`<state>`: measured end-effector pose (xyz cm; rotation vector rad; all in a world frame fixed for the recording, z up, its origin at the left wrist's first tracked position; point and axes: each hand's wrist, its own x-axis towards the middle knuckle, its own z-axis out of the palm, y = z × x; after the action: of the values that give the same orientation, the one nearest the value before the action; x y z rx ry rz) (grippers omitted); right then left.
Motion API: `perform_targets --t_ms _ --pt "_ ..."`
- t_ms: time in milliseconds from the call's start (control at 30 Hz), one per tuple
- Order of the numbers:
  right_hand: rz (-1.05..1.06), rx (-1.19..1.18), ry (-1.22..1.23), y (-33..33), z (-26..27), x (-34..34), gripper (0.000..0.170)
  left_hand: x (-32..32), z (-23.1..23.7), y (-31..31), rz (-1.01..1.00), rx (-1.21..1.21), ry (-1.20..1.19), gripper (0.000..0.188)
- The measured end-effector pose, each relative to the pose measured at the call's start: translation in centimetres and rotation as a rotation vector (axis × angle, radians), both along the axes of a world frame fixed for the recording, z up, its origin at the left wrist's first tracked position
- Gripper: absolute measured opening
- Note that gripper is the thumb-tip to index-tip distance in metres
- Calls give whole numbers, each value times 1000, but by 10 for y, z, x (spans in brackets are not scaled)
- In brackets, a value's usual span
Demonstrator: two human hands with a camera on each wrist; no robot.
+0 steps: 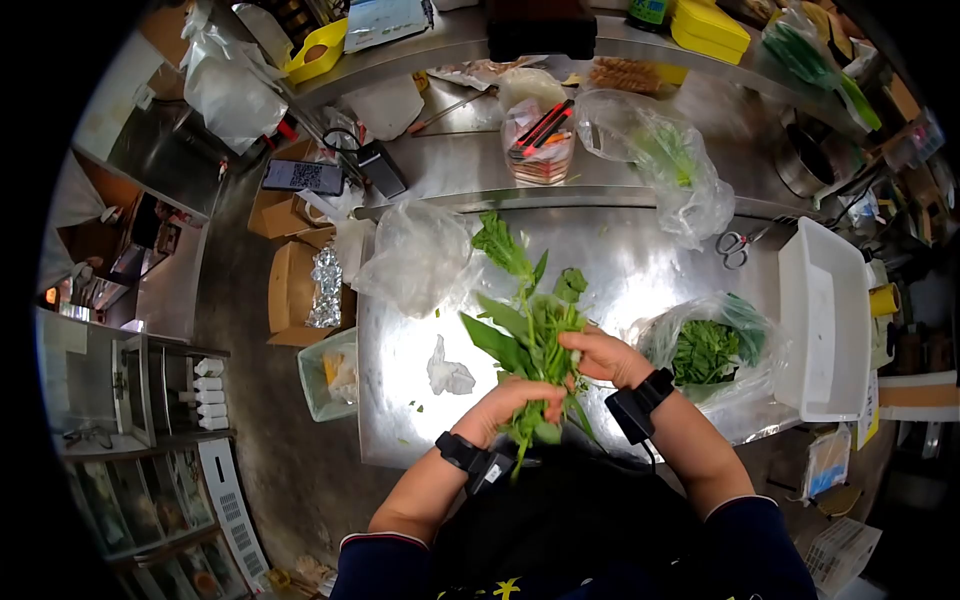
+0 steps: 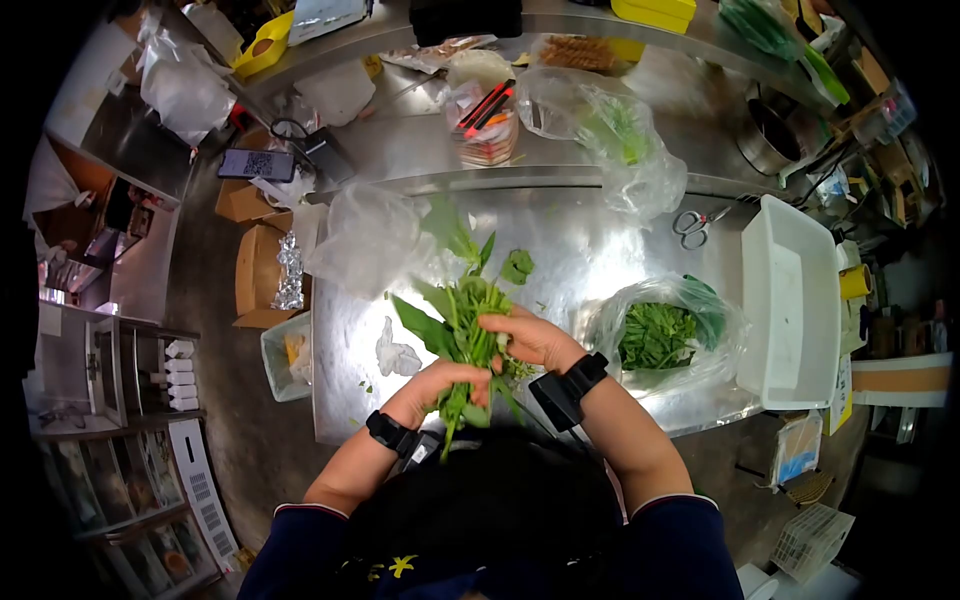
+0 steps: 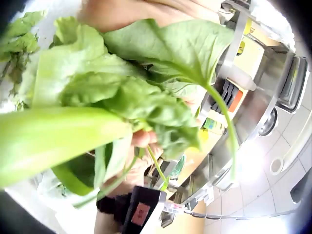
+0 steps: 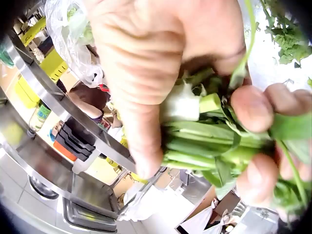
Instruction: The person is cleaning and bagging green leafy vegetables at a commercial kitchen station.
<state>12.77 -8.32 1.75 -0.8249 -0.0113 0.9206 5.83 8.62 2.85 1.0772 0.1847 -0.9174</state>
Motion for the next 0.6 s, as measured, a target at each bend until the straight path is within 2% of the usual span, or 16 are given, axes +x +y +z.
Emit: perform_targets --t_ms 33,67,100,167,200,233,300,333,367,433,467,500,533,567,600 --pt "139 58 109 -5 0 -1 60 -5 7 -6 25 -106 113 24" --pt "142 -48 136 -5 11 -4 61 -10 6 -8 63 -272 235 24" --pt "142 -50 135 0 26 -6 61 -15 5 -9 101 -436 355 24" --pt "114 32 -88 17 47 -10 59 -24 2 -12 100 -559 292 27" --pt "184 -16 -171 19 44 -12 57 -28 4 -13 117 -626 365 28" --pt "152 -124 -150 23 43 -17 56 -29 6 -12 102 -623 378 28" --pt "56 -239 -224 27 33 -17 55 -22 12 -6 91 -261 361 25" --pt "46 -241 -225 31 23 -15 55 -17 6 -8 22 -43 311 19" --pt "-26 -263 -248 36 12 -14 55 -15 1 -9 14 -45 312 19" --pt "-203 -413 -378 44 13 -19 56 -9 -13 -19 73 200 -94 17" --pt "-296 -603 -589 50 0 -19 53 -7 -44 -11 -12 332 -113 22" --pt "-344 -598 -625 55 -21 -16 46 -5 -51 -14 35 369 -180 27" --pt "-364 -679 -668 59 -34 -14 38 0 -72 -15 23 552 -308 30" --pt "-356 -785 -621 61 -34 -15 36 5 -71 -20 10 686 -496 34" --pt "-329 -906 -591 64 -42 -14 37 6 -78 -20 -56 789 -588 33"
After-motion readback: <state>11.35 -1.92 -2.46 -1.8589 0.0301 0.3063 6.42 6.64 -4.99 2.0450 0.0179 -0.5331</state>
